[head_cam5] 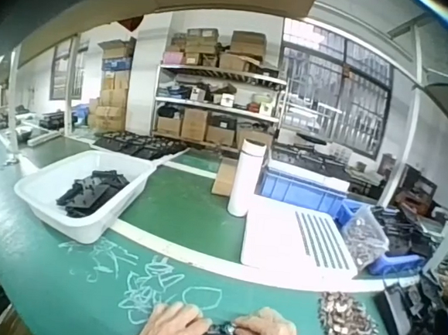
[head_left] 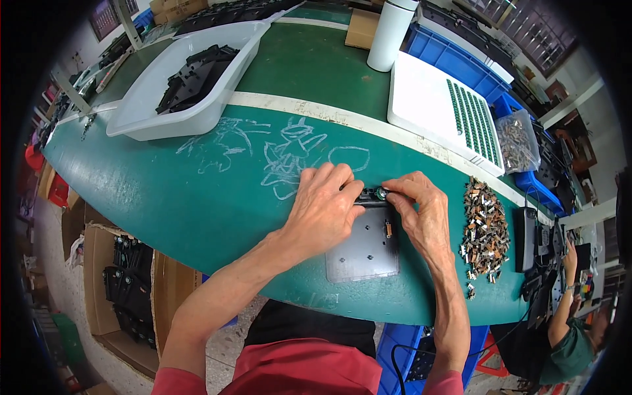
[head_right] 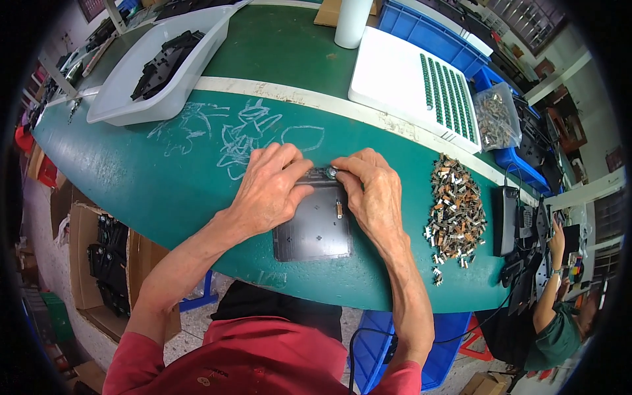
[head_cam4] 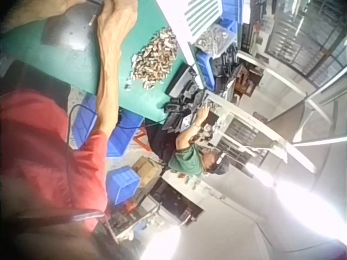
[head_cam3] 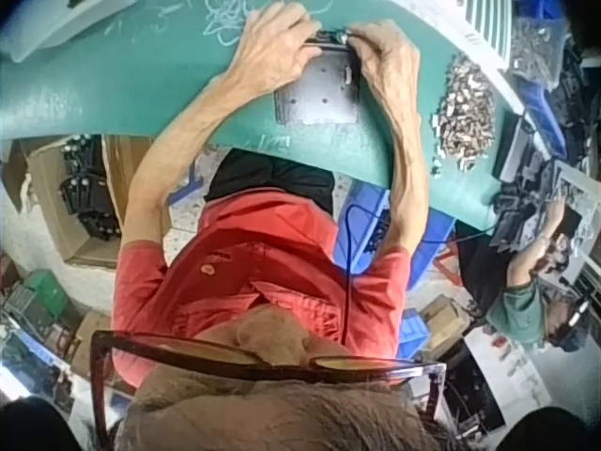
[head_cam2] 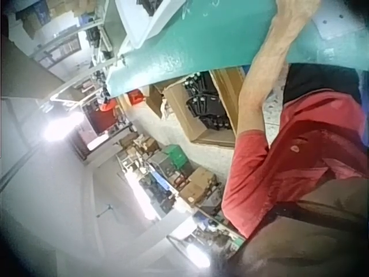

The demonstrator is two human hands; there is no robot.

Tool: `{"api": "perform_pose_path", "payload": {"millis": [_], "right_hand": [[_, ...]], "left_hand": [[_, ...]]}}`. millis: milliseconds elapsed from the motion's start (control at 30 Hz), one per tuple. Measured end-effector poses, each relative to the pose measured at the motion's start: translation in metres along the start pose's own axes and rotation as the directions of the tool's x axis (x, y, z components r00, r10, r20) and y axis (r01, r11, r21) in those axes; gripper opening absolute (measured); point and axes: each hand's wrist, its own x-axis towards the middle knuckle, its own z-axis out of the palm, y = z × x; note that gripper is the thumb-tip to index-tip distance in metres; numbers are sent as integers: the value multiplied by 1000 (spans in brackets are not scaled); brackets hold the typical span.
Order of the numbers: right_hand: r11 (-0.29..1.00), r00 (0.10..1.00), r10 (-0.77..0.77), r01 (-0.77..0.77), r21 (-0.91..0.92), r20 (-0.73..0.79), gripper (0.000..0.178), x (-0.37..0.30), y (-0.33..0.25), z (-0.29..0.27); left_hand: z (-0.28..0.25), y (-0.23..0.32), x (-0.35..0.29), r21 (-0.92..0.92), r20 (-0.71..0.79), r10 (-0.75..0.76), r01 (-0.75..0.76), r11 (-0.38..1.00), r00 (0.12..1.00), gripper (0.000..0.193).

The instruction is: The person assembles small electronic or plastic components by hand, taking plastic casings, metal connectors, and screws from component bins and joining them on a factory workbench.

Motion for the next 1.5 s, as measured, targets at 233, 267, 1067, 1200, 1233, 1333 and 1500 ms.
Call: {"api": "perform_pose_path", "payload": {"millis": [233, 267, 1067, 1200, 1233, 1333, 1500], "right_hand": [[996, 996, 93, -93, 1, 10, 13, -1, -1, 4], [995, 995, 101, -100, -14, 2, 12, -1, -1, 5], [954, 965, 230, -197, 227, -128, 18, -1, 3, -2], [965, 951, 221, -180, 192, -217, 17, -2, 30, -4], [958, 946, 242, -198, 206, -215, 17, -3, 35, -2], [944, 937, 271, -214, 252, -222, 18, -5, 41, -2], [895, 920, 354, -281, 346, -169, 16, -7, 40, -3]], "left_hand": [[-1, 1, 0, 4, 2, 2, -2, 1000, 1000, 33], [-1, 1, 0, 3, 2, 3, -3, 1000, 1000, 33], [-2, 1, 0, 54, 17, -13, 12, 998, 1000, 32], [-2, 6, 2, 129, 12, 12, -14, 992, 1000, 29], [0, 5, 0, 130, 22, 19, -22, 991, 1000, 29], [-5, -2, 1, 144, 34, 41, -45, 989, 999, 28], [-34, -31, 25, 252, 15, -13, 9, 968, 1000, 27]]}}
